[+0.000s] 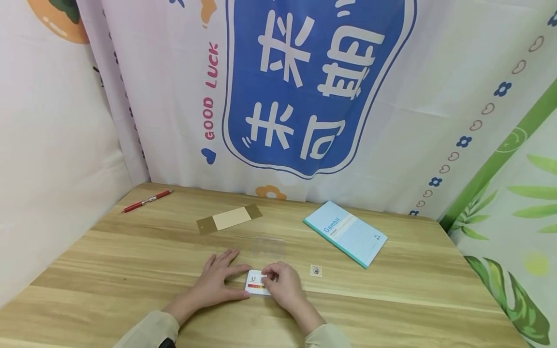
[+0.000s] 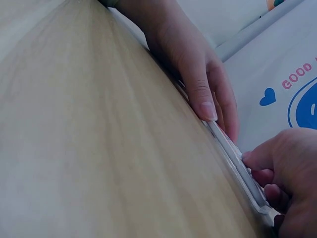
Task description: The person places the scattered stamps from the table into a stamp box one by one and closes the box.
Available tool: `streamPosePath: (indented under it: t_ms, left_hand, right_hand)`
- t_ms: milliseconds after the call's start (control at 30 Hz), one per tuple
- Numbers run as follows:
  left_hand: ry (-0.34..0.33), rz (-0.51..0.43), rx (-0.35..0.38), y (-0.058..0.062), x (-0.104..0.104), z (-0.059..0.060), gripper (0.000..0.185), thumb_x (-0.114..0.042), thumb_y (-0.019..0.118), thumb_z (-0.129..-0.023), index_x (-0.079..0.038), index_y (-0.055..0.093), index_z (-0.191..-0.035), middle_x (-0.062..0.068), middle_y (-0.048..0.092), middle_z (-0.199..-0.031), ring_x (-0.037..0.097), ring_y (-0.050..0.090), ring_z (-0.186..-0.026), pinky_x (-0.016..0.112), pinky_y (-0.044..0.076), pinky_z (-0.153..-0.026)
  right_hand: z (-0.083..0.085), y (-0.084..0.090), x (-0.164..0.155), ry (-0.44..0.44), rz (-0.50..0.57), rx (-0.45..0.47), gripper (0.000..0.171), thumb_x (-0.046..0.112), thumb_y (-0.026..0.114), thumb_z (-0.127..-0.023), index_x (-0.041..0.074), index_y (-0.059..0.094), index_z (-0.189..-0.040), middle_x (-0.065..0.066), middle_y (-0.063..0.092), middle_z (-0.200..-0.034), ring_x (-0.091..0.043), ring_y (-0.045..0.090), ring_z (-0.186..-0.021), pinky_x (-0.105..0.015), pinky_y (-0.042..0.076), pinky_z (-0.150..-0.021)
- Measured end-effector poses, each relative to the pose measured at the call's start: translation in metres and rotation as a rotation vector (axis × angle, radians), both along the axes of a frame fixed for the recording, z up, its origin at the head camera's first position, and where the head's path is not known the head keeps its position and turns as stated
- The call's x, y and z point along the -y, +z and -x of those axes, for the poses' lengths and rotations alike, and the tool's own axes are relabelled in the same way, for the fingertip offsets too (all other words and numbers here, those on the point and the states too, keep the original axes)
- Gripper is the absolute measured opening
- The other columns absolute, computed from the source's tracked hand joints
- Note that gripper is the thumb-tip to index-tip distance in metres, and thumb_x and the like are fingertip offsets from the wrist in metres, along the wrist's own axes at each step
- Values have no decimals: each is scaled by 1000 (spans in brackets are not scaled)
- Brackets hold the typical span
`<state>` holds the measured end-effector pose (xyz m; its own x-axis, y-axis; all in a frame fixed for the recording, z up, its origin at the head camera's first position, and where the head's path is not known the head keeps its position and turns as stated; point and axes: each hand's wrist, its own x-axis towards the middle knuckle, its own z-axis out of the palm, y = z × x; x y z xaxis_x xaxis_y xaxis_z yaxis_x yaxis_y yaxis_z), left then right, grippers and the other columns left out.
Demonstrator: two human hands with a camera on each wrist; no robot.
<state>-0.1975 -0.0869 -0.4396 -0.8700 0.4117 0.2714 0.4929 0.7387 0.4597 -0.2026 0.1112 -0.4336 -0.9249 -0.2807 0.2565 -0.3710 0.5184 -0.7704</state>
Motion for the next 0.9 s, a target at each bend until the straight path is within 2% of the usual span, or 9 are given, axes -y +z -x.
streamPosePath:
  t_ms: [267,533,733,900]
  left_hand:
    - [0,10,3,0,0,-1,63,-62,59,-64,-22,57,-113,19,31,-133,37,21,-122,59,7,-94]
    - [6,12,0,1,-2,0,63,-62,59,-64,-22,58,-113,19,32,-133,37,21,-122,59,7,-94]
    - [-3,2,24,1,-2,-1,64,-62,59,-64,-22,57,-114,19,30,-133,37,20,-122,58,6,-94]
    - [2,-4,21,2,-1,-1,63,-61,60,-64,-22,57,-113,19,31,-133,37,20,-122,58,5,-94]
  right_hand:
    - [0,-1,0,-7,-6,18,9,2,65,-72,7,63,-79,5,49,-67,-8,44,-60,-20,40,-51]
    - [2,13,-10,-34,118,40,8,1,64,-73,1,64,-82,1,52,-67,-10,45,-61,-20,39,-53]
    - [7,28,-42,-128,188,29,10,0,64,-73,-3,64,-83,0,55,-68,-10,47,-61,-21,40,-53]
    - [13,27,-78,-208,167,41,14,-1,63,-74,-3,64,-88,-4,56,-72,-11,48,-64,-21,41,-55]
